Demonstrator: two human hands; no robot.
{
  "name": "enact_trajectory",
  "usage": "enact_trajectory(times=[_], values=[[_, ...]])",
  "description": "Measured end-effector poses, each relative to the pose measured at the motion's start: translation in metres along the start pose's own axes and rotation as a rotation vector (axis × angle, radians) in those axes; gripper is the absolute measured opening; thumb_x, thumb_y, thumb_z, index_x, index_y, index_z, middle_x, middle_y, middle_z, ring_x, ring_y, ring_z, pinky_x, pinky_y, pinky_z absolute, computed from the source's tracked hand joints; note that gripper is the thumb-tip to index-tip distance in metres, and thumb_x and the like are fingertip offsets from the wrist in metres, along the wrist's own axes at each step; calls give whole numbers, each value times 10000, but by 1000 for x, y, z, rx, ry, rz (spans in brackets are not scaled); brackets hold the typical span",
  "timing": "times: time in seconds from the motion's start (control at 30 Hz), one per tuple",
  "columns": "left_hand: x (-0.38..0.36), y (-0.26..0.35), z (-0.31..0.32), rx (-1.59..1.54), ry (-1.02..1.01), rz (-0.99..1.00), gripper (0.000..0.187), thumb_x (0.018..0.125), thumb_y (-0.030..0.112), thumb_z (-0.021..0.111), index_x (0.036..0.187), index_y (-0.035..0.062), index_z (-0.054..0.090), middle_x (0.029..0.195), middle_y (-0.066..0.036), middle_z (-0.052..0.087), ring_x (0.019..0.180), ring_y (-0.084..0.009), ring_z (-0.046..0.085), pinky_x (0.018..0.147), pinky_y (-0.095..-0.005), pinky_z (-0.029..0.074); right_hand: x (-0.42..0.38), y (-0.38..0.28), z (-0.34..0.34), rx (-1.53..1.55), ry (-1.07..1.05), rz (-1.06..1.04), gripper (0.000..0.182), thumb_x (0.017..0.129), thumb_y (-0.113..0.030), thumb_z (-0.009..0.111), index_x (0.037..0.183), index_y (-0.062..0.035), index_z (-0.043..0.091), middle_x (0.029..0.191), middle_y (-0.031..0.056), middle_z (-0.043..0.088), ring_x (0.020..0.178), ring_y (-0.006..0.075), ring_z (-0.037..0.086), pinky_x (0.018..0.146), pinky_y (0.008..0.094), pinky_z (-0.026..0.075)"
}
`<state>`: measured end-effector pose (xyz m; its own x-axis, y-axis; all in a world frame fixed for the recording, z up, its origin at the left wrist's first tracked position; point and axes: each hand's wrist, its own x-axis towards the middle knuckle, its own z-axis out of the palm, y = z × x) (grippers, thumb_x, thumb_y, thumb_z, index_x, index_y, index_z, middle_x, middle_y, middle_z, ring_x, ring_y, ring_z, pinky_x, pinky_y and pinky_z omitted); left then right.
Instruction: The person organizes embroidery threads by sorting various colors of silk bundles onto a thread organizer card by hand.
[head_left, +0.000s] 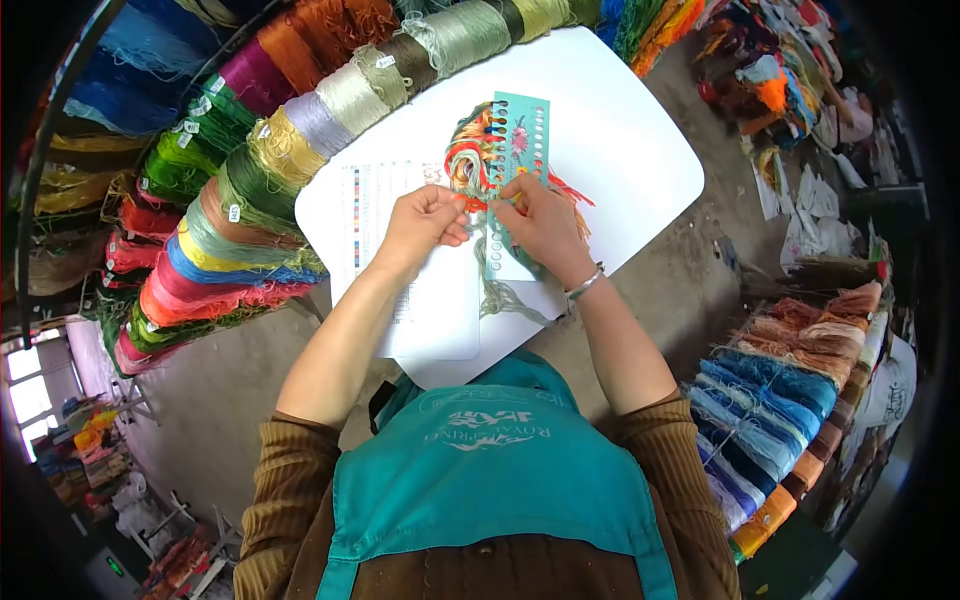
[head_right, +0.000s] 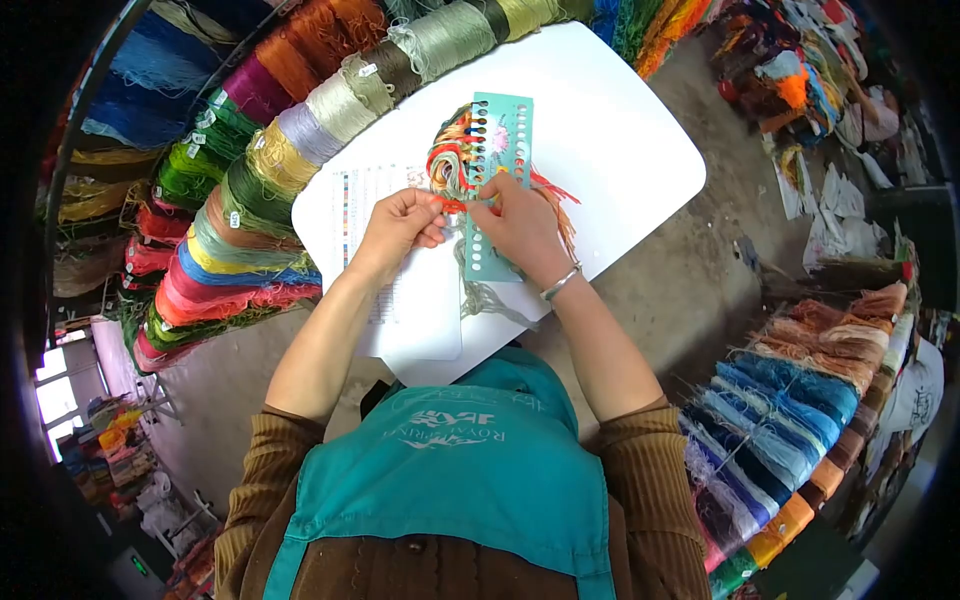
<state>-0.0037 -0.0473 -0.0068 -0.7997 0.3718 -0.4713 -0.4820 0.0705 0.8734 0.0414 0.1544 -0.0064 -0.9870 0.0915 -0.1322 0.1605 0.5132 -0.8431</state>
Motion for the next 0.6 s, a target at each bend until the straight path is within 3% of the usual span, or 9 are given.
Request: enact_trajectory(times=[0.07,0.27,0.4,0.47,0.6], values=[[-3,3,4,-101,-31,15,166,1003,189,579,993,35,638,800,-28,664,605,-86,607,562,-212,506,-2,-6,0,-79,66,-47,310,826,-347,733,922,-86,597,659,82,631,636,251,654,566,384,482],[-11,7,15,-107,-205,57,106,973,133,588,956,45,645,667,19,572,523,-58,508,474,-197,377,-1,-3,4,-130,79,-59,348,802,-368,749,927,-83,593,705,103,650,678,285,659,588,407,491],[-11,5,20,-86,-181,77,89,960,125,596,940,50,640,623,32,549,503,-47,479,456,-195,345,2,6,3,-70,35,-26,362,797,-367,752,948,-78,596,709,96,650,675,275,660,588,397,490],[-5,-2,16,-28,-47,129,66,942,103,597,926,51,636,609,32,542,487,-42,469,444,-195,338,4,11,1,146,-37,70,374,799,-376,754,966,-77,603,709,86,646,677,260,661,592,383,489],[-6,-4,11,-61,-34,138,91,961,140,607,922,61,630,621,39,536,489,-44,467,444,-188,325,-1,-3,1,-3,21,14,387,797,-392,760,969,-79,611,697,79,636,681,249,662,598,376,489]])
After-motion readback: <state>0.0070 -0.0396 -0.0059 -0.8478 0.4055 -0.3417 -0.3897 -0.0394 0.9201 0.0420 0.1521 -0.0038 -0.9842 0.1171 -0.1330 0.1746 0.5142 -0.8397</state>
